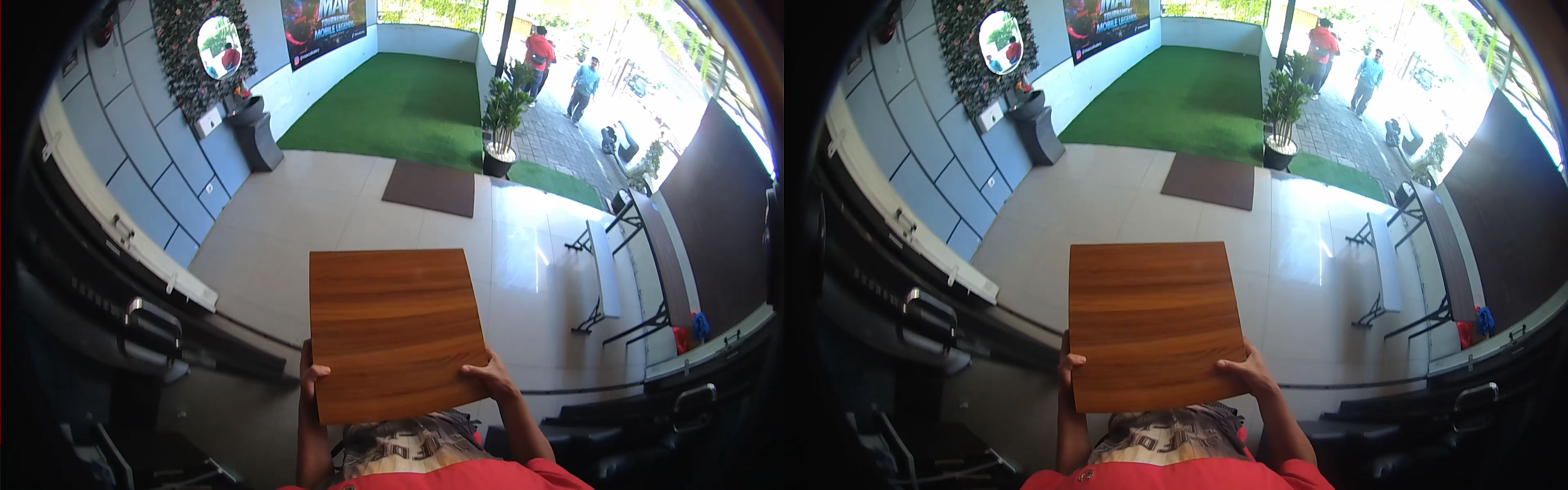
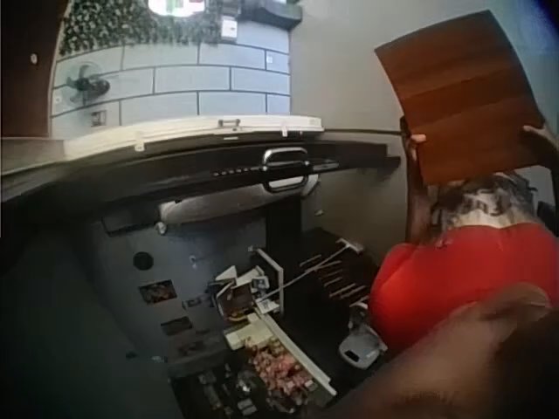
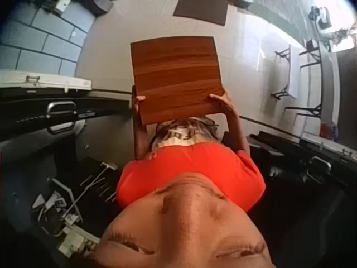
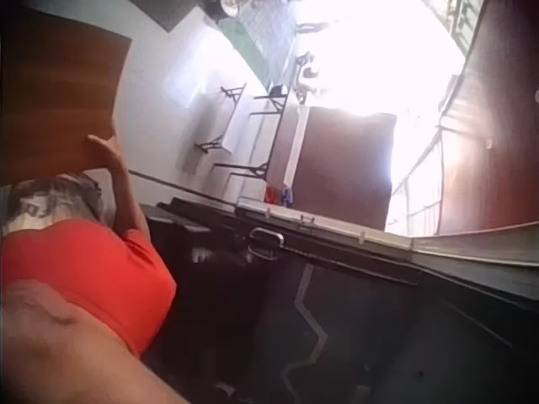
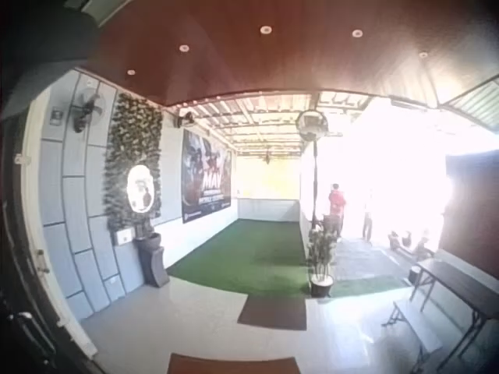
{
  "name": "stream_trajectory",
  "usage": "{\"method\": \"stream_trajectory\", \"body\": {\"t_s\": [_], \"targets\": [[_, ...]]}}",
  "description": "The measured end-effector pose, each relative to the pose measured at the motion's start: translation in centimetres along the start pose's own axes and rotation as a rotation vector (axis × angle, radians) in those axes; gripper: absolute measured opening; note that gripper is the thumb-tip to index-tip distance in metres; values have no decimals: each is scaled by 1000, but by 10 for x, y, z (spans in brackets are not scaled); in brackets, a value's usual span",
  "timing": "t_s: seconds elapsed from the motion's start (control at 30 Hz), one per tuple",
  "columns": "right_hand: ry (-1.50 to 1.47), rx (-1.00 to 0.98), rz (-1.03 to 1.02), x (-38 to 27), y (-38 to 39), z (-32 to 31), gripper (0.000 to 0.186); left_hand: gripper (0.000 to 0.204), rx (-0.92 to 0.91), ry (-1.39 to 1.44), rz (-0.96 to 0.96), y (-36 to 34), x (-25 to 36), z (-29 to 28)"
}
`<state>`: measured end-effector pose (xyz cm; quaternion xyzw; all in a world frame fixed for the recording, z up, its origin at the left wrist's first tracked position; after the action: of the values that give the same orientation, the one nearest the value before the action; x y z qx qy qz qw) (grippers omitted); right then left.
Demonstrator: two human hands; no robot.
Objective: The recorder is moving various table components and stools from an indoor storage area to an outdoor patio to set up seating.
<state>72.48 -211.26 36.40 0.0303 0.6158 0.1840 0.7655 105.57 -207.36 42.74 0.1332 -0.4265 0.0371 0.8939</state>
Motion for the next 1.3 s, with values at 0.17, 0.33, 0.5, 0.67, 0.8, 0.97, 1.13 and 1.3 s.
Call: {"method": "stream_trajectory", "body": {"t_s": [0.17,0.33,0.5,0.67,0.8,0.97,1.13,1.3], "targets": [[-7,31,2,-42,-125,-2,78,51,-83,-67,-3,-133,28,28],[-68,45,-50,-65,-261,-27,76,53,-95,-41,-2,-280,26,53],[-140,14,-50,-70,-423,-73,74,54,-147,-41,53,-441,7,79],[-110,-5,-25,-121,-570,-101,74,64,-79,-180,-10,-593,-3,94],[-120,3,-5,-158,-668,-119,78,74,-108,-320,-96,-712,3,115],[-70,54,-161,-198,-825,-154,77,85,-219,-360,23,-896,-17,140],[-144,101,-122,-254,-958,-190,79,88,-338,-312,-101,-1056,-18,209],[-187,182,-142,-296,-1062,-233,81,89,-386,-286,-141,-1185,-11,284]]}}
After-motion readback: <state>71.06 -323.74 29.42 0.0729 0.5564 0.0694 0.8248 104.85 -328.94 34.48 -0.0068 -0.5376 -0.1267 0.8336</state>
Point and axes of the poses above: each hand's wrist, its own y-axis away from the middle knuckle, its own z-axis out of the palm, x = y × z, the point moved 6 cm from there along -y, towards the middle knuckle, and after that the axes turned 5 degrees about -z, right-handed, at the moved point
